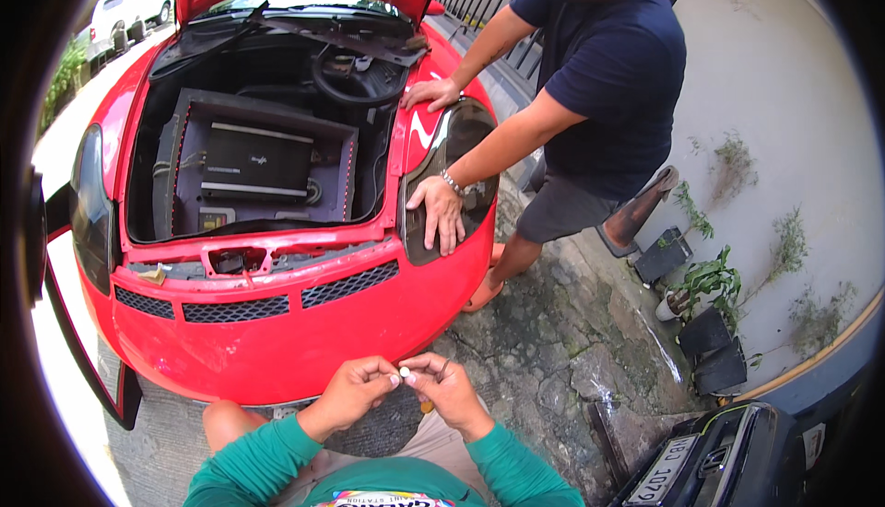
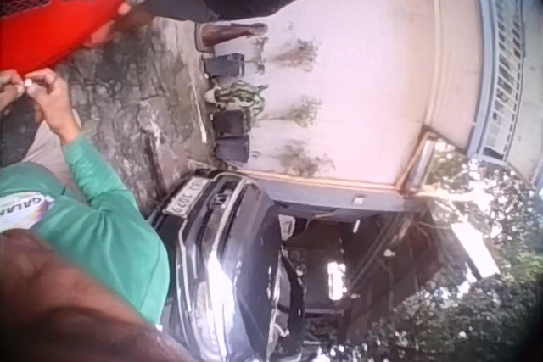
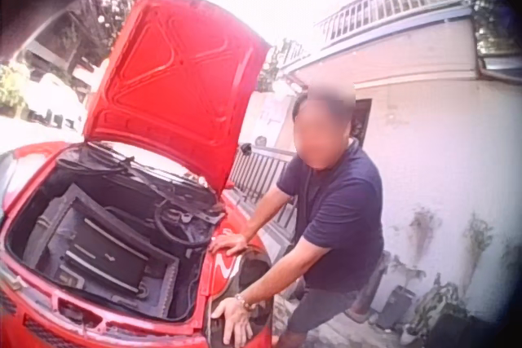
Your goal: The person works on the front of a red car with the hood open, installing a strip of red LED lights along the edge of the hood. They use a screwdriver to secure the strip and connect wires to the car's electrical system. Another person assists by holding the hood and observing the process.
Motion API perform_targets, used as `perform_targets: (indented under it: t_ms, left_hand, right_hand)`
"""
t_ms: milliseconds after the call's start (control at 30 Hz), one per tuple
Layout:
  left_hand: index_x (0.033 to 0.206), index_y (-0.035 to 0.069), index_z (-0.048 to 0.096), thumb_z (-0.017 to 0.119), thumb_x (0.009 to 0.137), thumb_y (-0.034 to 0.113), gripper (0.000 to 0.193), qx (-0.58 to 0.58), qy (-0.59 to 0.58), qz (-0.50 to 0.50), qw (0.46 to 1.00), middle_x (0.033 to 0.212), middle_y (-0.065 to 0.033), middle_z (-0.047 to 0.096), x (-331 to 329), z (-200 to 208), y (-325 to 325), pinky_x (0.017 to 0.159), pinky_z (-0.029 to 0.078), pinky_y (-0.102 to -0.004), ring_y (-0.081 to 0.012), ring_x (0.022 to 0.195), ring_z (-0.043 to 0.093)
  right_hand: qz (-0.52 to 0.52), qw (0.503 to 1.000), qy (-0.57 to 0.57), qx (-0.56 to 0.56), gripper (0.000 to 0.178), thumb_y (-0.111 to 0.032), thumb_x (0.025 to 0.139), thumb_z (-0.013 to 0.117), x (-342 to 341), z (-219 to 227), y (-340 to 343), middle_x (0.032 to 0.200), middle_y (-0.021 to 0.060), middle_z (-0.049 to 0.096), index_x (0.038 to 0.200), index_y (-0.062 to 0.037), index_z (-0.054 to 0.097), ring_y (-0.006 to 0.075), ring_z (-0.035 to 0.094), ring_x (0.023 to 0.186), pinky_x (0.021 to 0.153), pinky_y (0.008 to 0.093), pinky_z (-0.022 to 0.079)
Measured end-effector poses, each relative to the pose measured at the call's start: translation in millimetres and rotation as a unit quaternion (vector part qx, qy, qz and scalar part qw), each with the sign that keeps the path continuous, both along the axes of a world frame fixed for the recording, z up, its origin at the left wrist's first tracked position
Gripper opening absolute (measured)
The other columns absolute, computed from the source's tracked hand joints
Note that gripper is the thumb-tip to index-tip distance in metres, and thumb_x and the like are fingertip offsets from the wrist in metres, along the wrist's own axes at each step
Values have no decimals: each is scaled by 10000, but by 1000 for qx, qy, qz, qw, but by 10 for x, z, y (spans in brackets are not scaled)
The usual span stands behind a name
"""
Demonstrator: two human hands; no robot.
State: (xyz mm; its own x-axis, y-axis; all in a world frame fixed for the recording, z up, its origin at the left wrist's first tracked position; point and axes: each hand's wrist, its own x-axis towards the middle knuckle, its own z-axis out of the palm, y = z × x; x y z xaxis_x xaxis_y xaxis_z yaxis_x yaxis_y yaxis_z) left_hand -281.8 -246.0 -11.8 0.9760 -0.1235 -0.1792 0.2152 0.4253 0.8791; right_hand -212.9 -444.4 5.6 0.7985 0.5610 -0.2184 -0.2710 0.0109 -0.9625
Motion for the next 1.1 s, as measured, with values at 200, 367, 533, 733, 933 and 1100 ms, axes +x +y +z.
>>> perform_targets:
  t_ms: [200,367,533,733,933,1100]
  left_hand:
    - [1041,43,708,656,1051,136,107,-6,4,13,1000,707,66,568,28,54,-23,531,342,-216,-24,594,463]
    - [1082,46,714,674,1043,152,120,-16,20,-9,1000,717,71,577,37,-54,6,556,374,-210,-26,608,482]
    - [1299,54,686,680,1046,160,274,27,28,-47,998,857,54,638,9,41,16,582,439,-216,-33,680,560]
    - [1320,59,699,676,1049,158,290,198,-44,-133,970,913,32,698,10,-235,122,750,521,-254,-61,801,612]
    - [1257,92,743,677,1040,216,258,281,-107,-149,942,964,-78,753,32,25,224,841,546,-319,-154,881,684]
    - [1198,64,758,703,1018,233,253,336,-142,-98,926,1014,-147,781,69,55,320,863,568,-354,-208,913,733]
  right_hand:
    - [27,943,-315,-100,289,-59,963,748,-23,189,53,993,46,710,1249,-23,736,75,591,724,671,239,492]
    - [9,927,-353,-123,184,-32,945,754,-12,259,92,953,70,722,1127,-4,755,81,617,709,641,243,488]
    - [-53,933,-320,-155,146,-46,975,722,22,211,23,847,6,691,1112,1,708,46,587,721,646,228,471]
    - [-135,939,-282,-144,123,-82,1024,675,300,352,-201,885,11,711,1116,-1,679,48,585,767,680,238,489]
    - [-177,962,-198,-58,144,-63,1014,672,415,453,-404,908,48,731,1148,-12,672,59,560,647,583,227,455]
    - [-194,972,-123,54,197,2,986,668,431,446,-490,918,95,738,1183,10,678,92,551,628,598,255,471]
